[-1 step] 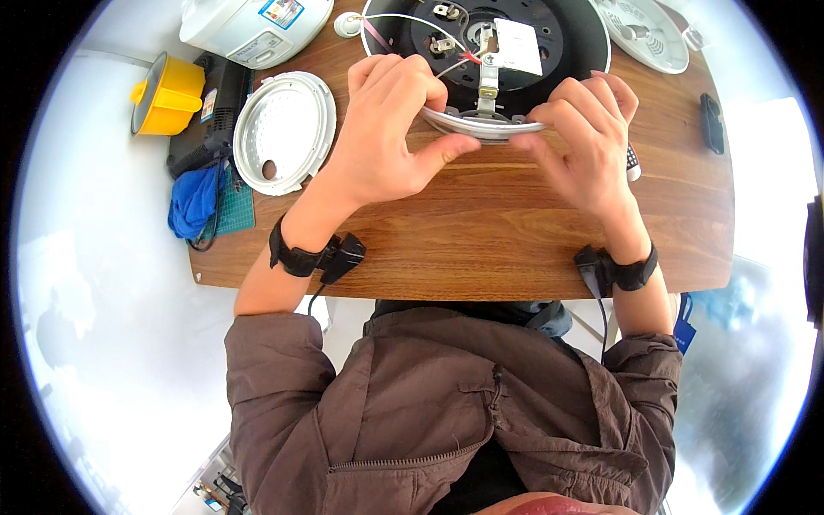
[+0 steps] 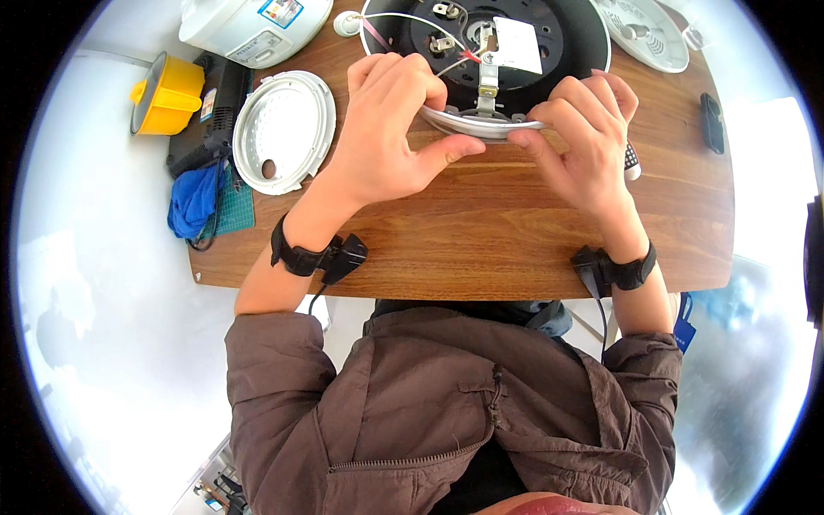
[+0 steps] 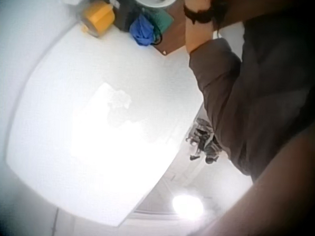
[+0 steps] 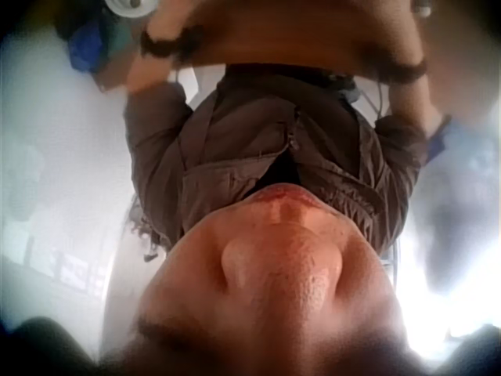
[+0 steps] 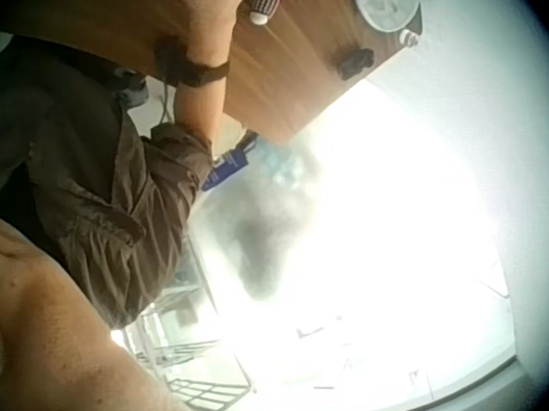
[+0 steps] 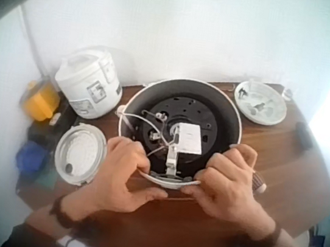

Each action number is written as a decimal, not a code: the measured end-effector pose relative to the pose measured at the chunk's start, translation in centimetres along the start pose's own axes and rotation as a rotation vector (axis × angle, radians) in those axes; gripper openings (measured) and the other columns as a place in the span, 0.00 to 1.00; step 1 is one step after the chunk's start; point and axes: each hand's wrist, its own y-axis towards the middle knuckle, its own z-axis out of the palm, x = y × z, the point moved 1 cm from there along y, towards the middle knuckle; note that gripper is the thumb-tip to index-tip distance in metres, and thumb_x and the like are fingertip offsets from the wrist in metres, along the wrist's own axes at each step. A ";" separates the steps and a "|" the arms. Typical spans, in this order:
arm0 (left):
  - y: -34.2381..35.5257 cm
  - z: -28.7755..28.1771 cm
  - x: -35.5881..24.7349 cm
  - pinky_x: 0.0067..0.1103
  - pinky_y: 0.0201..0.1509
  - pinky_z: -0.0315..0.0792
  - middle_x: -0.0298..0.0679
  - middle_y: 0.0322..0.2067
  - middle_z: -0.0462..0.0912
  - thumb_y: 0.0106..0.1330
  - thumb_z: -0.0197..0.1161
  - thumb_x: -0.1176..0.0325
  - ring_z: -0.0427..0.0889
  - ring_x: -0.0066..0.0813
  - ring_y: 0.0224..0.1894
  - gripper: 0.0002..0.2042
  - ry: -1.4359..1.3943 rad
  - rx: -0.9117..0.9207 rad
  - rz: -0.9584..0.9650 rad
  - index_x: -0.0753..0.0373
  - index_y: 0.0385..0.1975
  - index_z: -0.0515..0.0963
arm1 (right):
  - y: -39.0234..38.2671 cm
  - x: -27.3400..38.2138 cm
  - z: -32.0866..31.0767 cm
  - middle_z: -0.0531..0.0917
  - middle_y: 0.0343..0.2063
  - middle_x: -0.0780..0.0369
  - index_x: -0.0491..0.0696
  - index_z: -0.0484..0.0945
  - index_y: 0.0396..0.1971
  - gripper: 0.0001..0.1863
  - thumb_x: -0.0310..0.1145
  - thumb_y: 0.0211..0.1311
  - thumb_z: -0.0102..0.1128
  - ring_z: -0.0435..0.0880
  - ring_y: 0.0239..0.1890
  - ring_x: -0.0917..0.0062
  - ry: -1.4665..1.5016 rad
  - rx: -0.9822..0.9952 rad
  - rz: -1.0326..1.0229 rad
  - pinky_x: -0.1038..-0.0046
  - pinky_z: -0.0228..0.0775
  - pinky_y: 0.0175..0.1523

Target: The person uses a screwdriver to remove and reinsert screws into the internal mechanism of a disassembled white appliance. They repeatedly adjust the device's orientation and handle small screws and internal components on a wooden table.

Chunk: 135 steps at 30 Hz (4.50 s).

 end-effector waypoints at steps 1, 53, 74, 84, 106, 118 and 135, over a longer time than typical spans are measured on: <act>-0.1 0.5 0.2 0.31 0.48 0.59 0.32 0.27 0.69 0.49 0.79 0.62 0.70 0.35 0.32 0.20 0.006 -0.042 0.008 0.57 0.31 0.71 | 0.0 0.1 0.0 0.72 0.26 0.68 0.54 0.78 0.24 0.15 0.45 0.47 0.75 0.73 0.33 0.70 -0.004 -0.005 0.002 0.63 0.58 0.55; -0.8 1.4 1.3 0.36 0.54 0.58 0.32 0.36 0.66 0.46 0.76 0.38 0.66 0.34 0.42 0.37 0.238 -0.185 0.225 0.53 0.52 0.76 | -3.4 -3.8 2.9 0.63 0.67 0.49 0.39 0.52 0.70 0.41 0.51 0.72 0.57 0.62 0.70 0.62 0.573 -0.410 0.301 0.59 0.54 0.74; 2.7 -3.8 3.1 0.30 0.62 0.78 0.43 0.53 0.74 0.44 0.87 0.61 0.78 0.32 0.56 0.46 -0.582 -0.347 -0.141 0.62 0.60 0.60 | -4.3 -1.6 4.1 0.53 0.75 0.48 0.46 0.37 0.78 0.46 0.58 0.76 0.44 0.59 0.75 0.56 1.430 -0.119 0.458 0.53 0.56 0.75; 2.0 -1.2 2.9 0.29 0.61 0.78 0.44 0.54 0.73 0.46 0.86 0.60 0.77 0.32 0.57 0.46 -0.679 -0.338 -0.229 0.62 0.60 0.59 | -1.9 1.8 0.9 0.67 0.68 0.55 0.41 0.54 0.73 0.47 0.51 0.64 0.68 0.67 0.69 0.66 1.752 -0.094 0.477 0.59 0.59 0.72; 0.4 -2.5 4.3 0.32 0.68 0.64 0.40 0.57 0.76 0.47 0.84 0.54 0.73 0.32 0.61 0.46 -0.602 -0.203 -0.497 0.66 0.64 0.66 | 3.8 5.0 2.9 0.88 0.32 0.56 0.36 0.82 0.43 0.16 0.29 0.57 0.70 0.84 0.33 0.79 1.029 -0.004 0.618 0.72 0.78 0.41; -0.5 -1.3 4.4 0.33 0.68 0.66 0.39 0.56 0.77 0.44 0.86 0.62 0.75 0.31 0.60 0.44 -0.815 -0.283 -0.624 0.64 0.61 0.67 | 3.6 4.9 3.7 0.83 0.20 0.55 0.39 0.83 0.37 0.13 0.29 0.54 0.69 0.84 0.22 0.61 0.729 0.008 0.447 0.67 0.76 0.29; -0.6 -0.5 3.0 0.39 0.70 0.66 0.43 0.60 0.69 0.54 0.81 0.55 0.70 0.37 0.64 0.46 -0.721 -0.202 -0.603 0.66 0.67 0.59 | 3.6 4.7 4.2 0.82 0.18 0.53 0.38 0.83 0.31 0.10 0.30 0.52 0.70 0.85 0.20 0.62 0.704 -0.063 0.498 0.69 0.77 0.28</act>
